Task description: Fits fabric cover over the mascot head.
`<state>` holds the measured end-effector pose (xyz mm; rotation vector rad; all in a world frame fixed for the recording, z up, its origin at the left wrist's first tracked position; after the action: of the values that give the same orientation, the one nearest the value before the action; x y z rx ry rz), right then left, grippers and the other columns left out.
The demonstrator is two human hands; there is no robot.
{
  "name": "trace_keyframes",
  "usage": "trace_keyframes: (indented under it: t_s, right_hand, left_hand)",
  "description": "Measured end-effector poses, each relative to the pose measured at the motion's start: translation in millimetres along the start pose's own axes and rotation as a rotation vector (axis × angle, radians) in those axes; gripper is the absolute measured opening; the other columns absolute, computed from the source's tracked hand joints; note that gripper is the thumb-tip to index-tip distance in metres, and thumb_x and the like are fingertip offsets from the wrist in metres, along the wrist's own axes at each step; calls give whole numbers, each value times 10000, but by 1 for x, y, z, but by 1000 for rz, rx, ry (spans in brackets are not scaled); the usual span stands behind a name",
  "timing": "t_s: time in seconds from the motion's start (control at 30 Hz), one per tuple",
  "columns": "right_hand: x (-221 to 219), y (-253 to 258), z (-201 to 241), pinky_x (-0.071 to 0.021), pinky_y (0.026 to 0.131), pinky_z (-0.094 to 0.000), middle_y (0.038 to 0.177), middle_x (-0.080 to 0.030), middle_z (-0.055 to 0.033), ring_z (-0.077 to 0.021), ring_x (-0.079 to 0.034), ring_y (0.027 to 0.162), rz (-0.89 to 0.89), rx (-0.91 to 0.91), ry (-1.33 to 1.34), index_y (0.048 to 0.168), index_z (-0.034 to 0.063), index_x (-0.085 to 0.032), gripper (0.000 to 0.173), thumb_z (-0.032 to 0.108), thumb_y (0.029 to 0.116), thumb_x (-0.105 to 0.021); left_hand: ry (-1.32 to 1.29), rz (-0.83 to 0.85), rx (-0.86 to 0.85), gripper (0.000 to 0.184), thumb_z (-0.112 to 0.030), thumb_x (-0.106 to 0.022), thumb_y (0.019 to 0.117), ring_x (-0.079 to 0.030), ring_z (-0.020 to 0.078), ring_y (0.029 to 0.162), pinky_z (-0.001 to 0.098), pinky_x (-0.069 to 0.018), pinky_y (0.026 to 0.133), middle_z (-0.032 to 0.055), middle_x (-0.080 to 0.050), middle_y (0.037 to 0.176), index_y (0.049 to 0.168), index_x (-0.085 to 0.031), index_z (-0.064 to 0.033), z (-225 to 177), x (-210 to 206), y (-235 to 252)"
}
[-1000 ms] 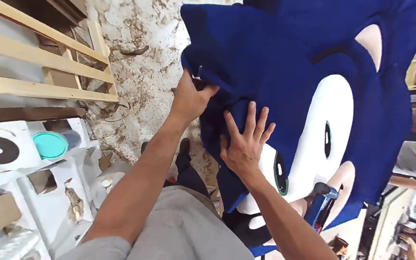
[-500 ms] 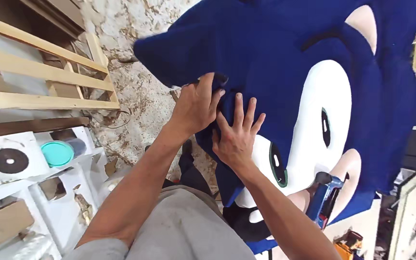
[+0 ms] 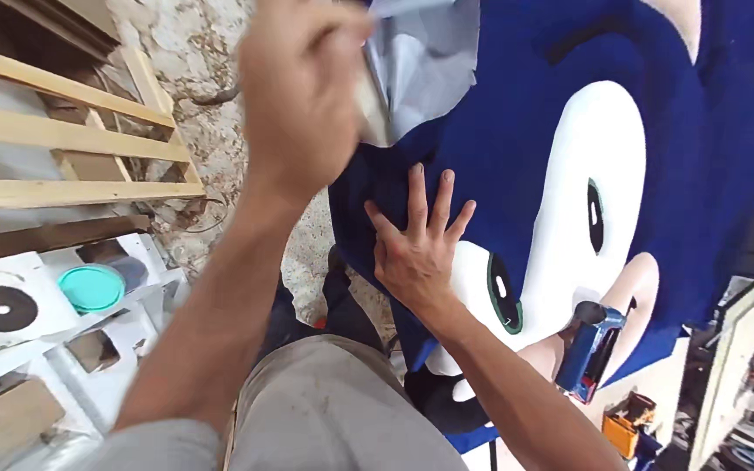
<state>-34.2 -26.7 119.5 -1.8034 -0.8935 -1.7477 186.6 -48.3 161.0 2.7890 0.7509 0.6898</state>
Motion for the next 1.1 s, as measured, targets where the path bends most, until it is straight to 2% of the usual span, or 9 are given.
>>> trace_keyframes:
  t_s: [0.07, 0.23, 0.37, 0.47, 0.63, 0.87, 0.93, 1.0, 1.1]
  right_hand:
    - [0, 1, 1, -84, 1095, -845, 1684, -226, -184, -534, -75, 1533, 10, -5, -19, 1350, 443, -640, 424, 331, 951, -549]
    - [1, 1, 1, -106, 1087, -847, 1671, -231, -226, -552, -92, 1524, 23, 14, -53, 1358, 443, -635, 432, 352, 941, -569]
    - [1, 0, 1, -107, 1095, -839, 1676, -227, -213, -538, -95, 1530, 22, 13, -93, 1347, 451, -638, 414, 374, 948, -559]
    - [0, 0, 2, -107, 1103, -830, 1681, -209, -212, -529, -90, 1534, 19, 15, -100, 1348, 463, -633, 421, 381, 941, -565]
    - [1, -1, 0, -109, 1115, -822, 1680, -222, -207, -524, -110, 1534, 9, 22, -72, 1420, 446, -584, 476, 400, 947, -559]
    - [-1, 1, 1, -116, 1098, -835, 1675, -234, -210, -543, -123, 1524, 4, 15, -96, 1466, 431, -541, 564, 424, 905, -602]
    - [0, 2, 1, -114, 1098, -834, 1675, -236, -205, -534, -121, 1527, 6, 9, -96, 1458, 441, -547, 559, 423, 902, -607]
    - [0, 2, 1, -110, 1099, -831, 1679, -230, -197, -530, -115, 1530, 12, 7, -94, 1450, 446, -553, 555, 430, 898, -609]
    - [-1, 2, 2, -110, 1101, -834, 1674, -240, -205, -530, -128, 1528, 14, 3, -90, 1434, 445, -572, 542, 433, 894, -616]
  left_hand:
    - [-138, -227, 196, 400, -130, -465, 1048, -674, 140, 910, 355, -592, 832, 103, -657, 1027, 1373, -422, 99, 36, 0, -72]
    - [-404, -51, 596, 691, -291, -613, 968, -584, 207, 1270, 401, -535, 1006, 152, -519, 1466, 1531, -319, -19, 73, -49, -110]
    - [-597, 24, 792, 731, -280, -654, 971, -678, 182, 1108, 420, -560, 970, 143, -666, 1235, 1549, -264, -61, 66, -67, -62]
    - [-800, -76, 950, 460, -92, -619, 955, -665, 181, 1122, 411, -577, 946, 117, -656, 1241, 1396, -492, -62, 62, -72, -56]
    - [-948, 65, 1342, 248, -254, -513, 1037, -663, 203, 850, 422, -572, 732, 96, -668, 941, 1099, -639, -50, 83, -97, -64]
    - [-792, 476, 1045, 159, -150, -503, 1049, -639, 95, 829, 308, -561, 724, 24, -635, 946, 1167, -590, -90, 102, -119, -32]
    - [-751, 313, 1076, 224, -212, -490, 1053, -648, 147, 854, 368, -561, 753, 65, -654, 969, 1171, -613, -66, 112, -125, -39]
    - [-602, 17, 991, 400, -253, -475, 1061, -667, 224, 872, 435, -571, 787, 149, -676, 1032, 1378, -531, -15, 129, -111, -58]
    - [-287, -337, 526, 484, -158, -445, 1045, -630, 114, 798, 314, -554, 728, 56, -643, 928, 1467, -376, 68, 114, -74, -101]
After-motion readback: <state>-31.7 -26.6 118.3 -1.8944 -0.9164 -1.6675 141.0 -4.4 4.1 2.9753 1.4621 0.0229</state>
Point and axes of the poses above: each hand's wrist, its own y-axis towards the middle knuckle, its own x-axis out of the back of the hand, z = x × y, the point moved 1 cm from there along y, towards the middle knuckle
